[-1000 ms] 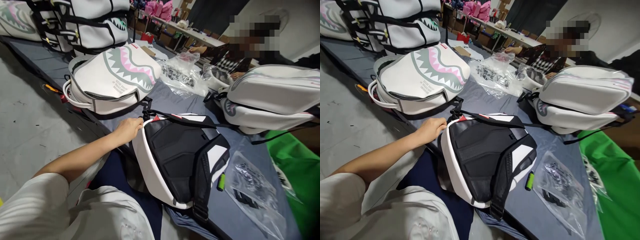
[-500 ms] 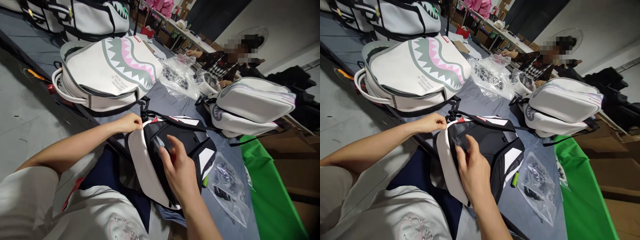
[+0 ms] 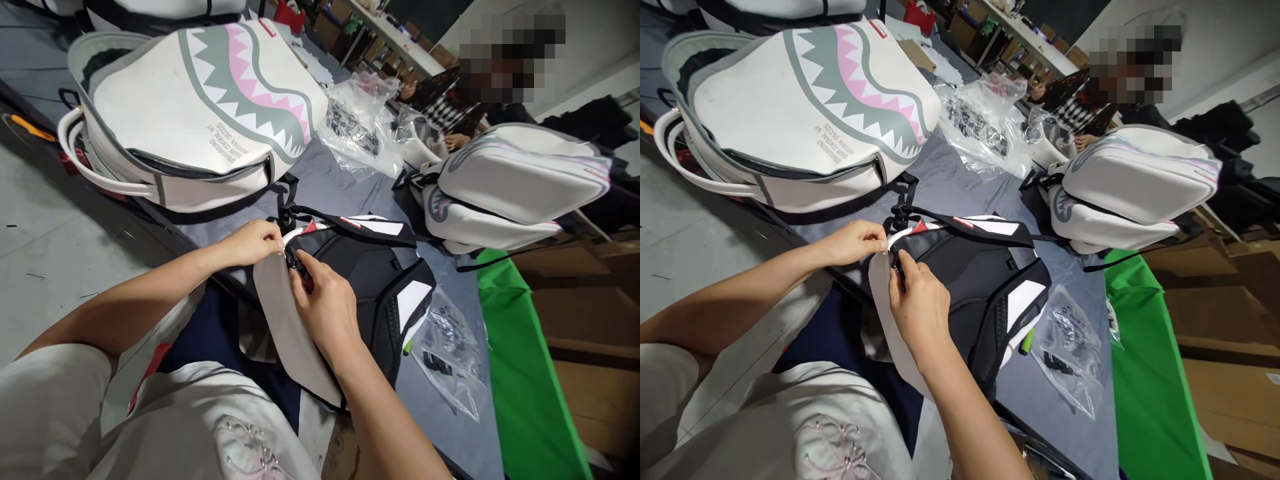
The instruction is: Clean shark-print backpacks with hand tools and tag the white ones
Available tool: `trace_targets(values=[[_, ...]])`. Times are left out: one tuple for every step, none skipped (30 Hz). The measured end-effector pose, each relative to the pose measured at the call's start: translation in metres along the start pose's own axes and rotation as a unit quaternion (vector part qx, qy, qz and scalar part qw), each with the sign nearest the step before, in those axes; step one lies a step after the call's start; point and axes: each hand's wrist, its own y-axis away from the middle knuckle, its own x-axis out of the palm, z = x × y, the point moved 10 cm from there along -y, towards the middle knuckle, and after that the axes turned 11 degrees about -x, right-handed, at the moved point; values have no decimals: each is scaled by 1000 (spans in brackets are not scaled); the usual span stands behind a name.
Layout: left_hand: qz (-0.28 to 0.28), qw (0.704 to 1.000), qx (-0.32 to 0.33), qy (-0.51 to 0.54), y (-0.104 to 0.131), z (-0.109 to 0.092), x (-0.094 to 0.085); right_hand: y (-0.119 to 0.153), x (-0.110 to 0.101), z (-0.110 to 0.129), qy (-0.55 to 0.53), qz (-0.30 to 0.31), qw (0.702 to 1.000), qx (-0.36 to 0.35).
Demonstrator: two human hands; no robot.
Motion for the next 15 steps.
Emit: trace_targets(values=[[1, 1000, 5, 1, 0, 0, 0, -1, 2, 0, -2, 0, 1000, 3], [2, 1000, 10, 1, 0, 0, 1, -1, 3, 1, -4, -2, 1000, 7], [3, 1000, 16, 2, 0, 0, 1, 0, 4, 2, -5, -6, 1000, 11], [4, 1000, 21, 4, 0, 0, 2, 1, 4, 3, -4, -10, 1000, 18], [6, 1000, 24, 7, 0, 1, 3, 2, 4, 4, 0, -14, 1000, 25], [6, 1000, 25, 10, 0, 2, 3, 4, 4, 5, 6, -15, 999, 33], [6, 1000, 23, 14, 1, 3, 3, 5, 4, 6, 16, -16, 999, 43], [8, 999, 24, 20, 2, 3, 3, 6, 4, 7, 27, -16, 998, 53], [8, 999, 28, 28, 3, 1, 2, 6, 4, 8, 38, -16, 997, 63], [7, 999, 37, 39, 5, -2, 0, 6, 5, 8, 46, -16, 996, 71], [2, 997, 50, 52, 7, -6, -4, 5, 6, 9, 52, -16, 995, 79], [-5, 996, 64, 67, 9, -11, -10, 3, 6, 8, 52, -17, 995, 84], [-13, 994, 73, 82, 10, -14, -17, 2, 7, 8, 47, -21, 995, 87], [-18, 992, 74, 96, 11, -13, -25, 2, 7, 9, 33, -27, 996, 84], [-19, 992, 68, 106, 12, -9, -32, 3, 6, 10, 13, -37, 996, 78]])
